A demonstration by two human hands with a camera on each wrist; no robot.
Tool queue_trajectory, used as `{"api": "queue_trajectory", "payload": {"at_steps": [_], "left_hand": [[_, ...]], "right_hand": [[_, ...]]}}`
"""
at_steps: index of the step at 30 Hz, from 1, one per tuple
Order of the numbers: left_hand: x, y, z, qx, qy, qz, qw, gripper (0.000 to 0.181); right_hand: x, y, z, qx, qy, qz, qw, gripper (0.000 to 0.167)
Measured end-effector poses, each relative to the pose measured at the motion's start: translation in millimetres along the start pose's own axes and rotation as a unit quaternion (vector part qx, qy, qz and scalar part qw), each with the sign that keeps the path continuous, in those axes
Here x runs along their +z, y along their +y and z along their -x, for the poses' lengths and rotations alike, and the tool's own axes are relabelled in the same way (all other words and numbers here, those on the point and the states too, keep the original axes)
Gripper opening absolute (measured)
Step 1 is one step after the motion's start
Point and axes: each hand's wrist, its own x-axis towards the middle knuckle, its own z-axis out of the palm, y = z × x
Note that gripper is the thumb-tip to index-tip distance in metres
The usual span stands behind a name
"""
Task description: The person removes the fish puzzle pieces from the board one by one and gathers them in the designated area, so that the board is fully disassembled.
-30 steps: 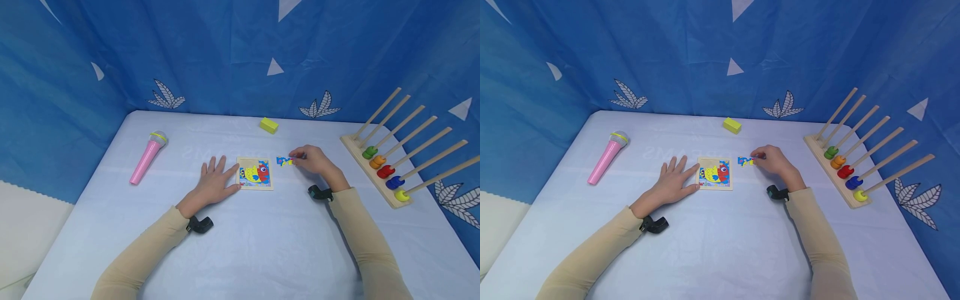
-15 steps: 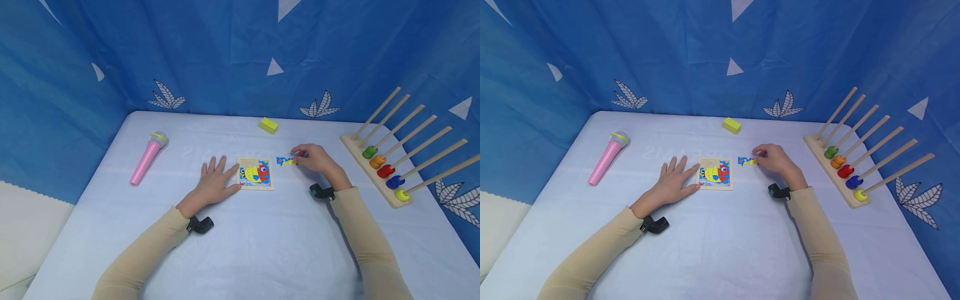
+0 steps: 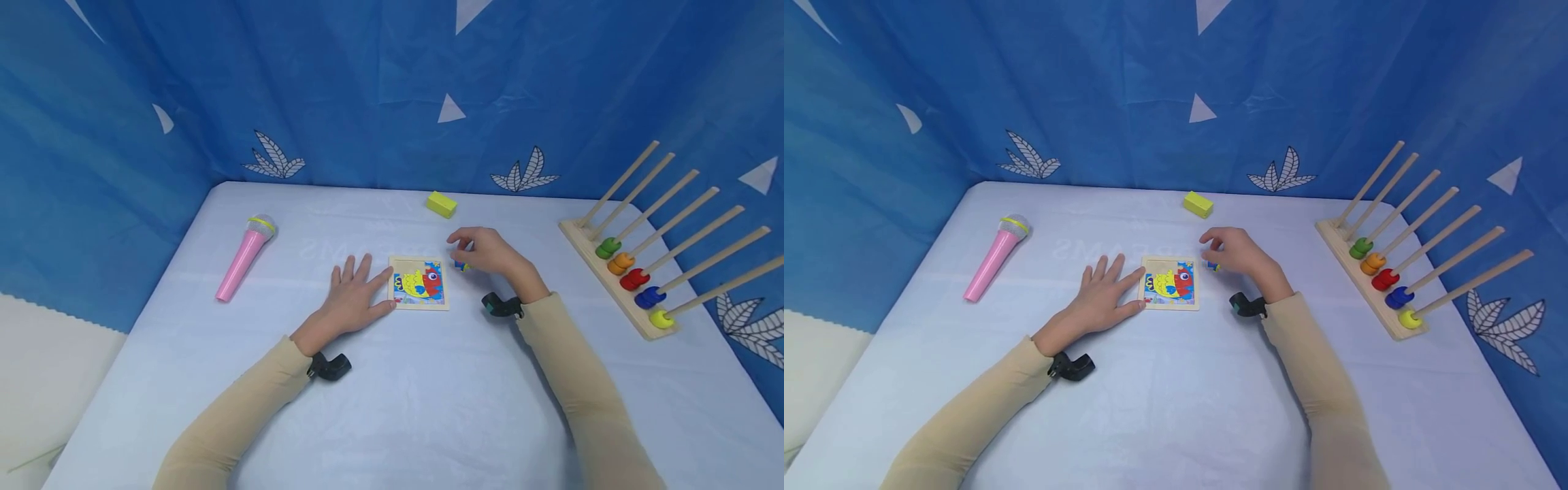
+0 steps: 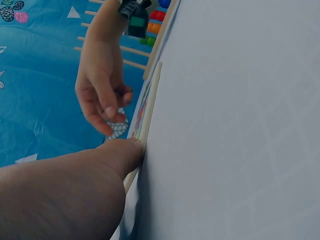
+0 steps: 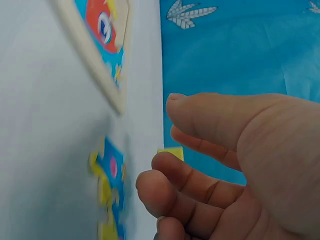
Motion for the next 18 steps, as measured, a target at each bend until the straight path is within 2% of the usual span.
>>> {"api": "queue_trajectory", "payload": {"at_steps": [7,18], "left_hand": [[0.3,0.3,-0.8,-0.001,-0.001,-0.001,1.0000,0.073],[0.6,-0.9,-1.0,-0.004,-0.003,-0.004,1.0000,0.073]], "right_hand": [[8,-22,-12.2,-0.016,-0.022,-0.008,0.9996,0.039],[21,-21,-12.2,-0.039,-0.044,-0.017,0.9981,0.033]]}}
